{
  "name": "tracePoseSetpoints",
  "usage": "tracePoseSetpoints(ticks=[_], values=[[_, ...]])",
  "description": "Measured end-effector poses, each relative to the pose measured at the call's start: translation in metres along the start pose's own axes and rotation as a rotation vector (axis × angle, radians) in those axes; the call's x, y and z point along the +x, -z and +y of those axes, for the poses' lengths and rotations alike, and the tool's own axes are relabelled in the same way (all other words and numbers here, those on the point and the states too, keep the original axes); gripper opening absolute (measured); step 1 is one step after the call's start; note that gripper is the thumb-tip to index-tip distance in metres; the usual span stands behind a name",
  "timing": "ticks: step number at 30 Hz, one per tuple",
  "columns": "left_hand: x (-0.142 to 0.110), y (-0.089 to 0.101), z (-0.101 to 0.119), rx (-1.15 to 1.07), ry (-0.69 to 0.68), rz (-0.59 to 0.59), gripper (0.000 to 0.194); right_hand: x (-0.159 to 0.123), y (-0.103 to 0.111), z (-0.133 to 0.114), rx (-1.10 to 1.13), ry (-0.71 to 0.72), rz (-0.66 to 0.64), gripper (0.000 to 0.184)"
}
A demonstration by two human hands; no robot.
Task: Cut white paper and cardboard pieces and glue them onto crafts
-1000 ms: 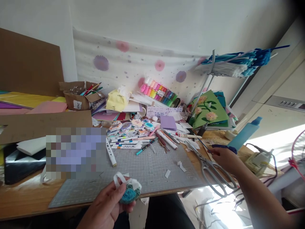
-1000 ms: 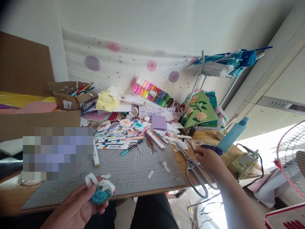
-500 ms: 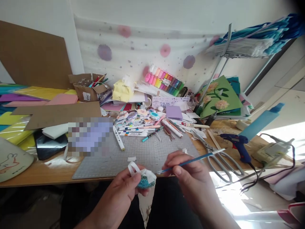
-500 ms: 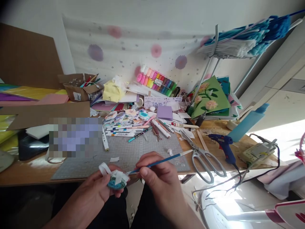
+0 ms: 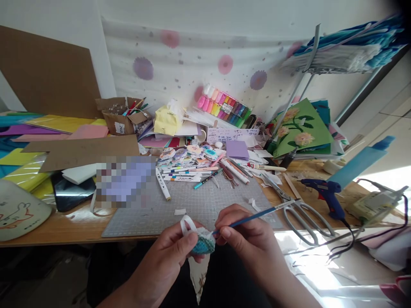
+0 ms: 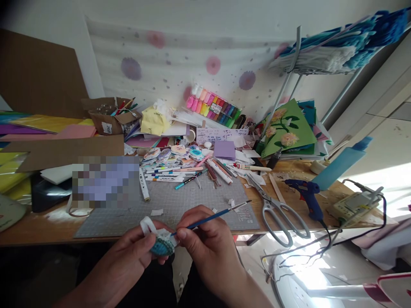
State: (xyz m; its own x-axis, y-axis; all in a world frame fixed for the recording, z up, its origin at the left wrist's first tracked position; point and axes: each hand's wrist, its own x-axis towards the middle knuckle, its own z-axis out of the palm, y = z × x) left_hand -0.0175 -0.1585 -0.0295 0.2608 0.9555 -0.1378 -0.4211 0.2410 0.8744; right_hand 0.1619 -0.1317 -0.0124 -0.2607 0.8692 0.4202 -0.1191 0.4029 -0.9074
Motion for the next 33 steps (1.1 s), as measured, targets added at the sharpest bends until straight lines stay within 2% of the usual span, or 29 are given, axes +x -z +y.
tracePoseSetpoints(ticks=[4,7,12,18,22,27,30,33], values=[[0.001,0.001,-0.003,-0.053,0.037,0.055,0.019,0.000,-0.003,0.010,0.099,-0.092,-0.022,0.008],[0.001,0.004,-0.004,-0.068,0.047,0.031,0.023,-0.003,-0.006,0.018,0.269,-0.180,0.008,0.008],[0.001,0.002,0.001,0.064,0.021,0.007,0.022,-0.006,-0.008,0.022,0.409,-0.211,0.057,0.006],[0.003,-0.004,0.004,0.056,0.013,0.023,0.019,-0.012,-0.010,0.020,0.368,-0.097,0.085,0.010],[0.002,-0.002,0.001,-0.017,0.057,0.113,0.021,-0.017,-0.011,0.019,0.323,-0.032,0.105,0.011],[0.001,-0.003,0.002,-0.084,0.095,0.212,0.024,-0.015,-0.005,0.016,0.393,-0.100,0.176,0.012],[0.001,-0.004,0.002,0.012,0.040,0.222,0.024,-0.012,-0.002,0.015,0.343,-0.165,0.198,0.012],[0.001,-0.004,0.002,0.130,-0.014,0.230,0.024,-0.010,-0.003,0.014,0.230,-0.261,0.134,0.015]])
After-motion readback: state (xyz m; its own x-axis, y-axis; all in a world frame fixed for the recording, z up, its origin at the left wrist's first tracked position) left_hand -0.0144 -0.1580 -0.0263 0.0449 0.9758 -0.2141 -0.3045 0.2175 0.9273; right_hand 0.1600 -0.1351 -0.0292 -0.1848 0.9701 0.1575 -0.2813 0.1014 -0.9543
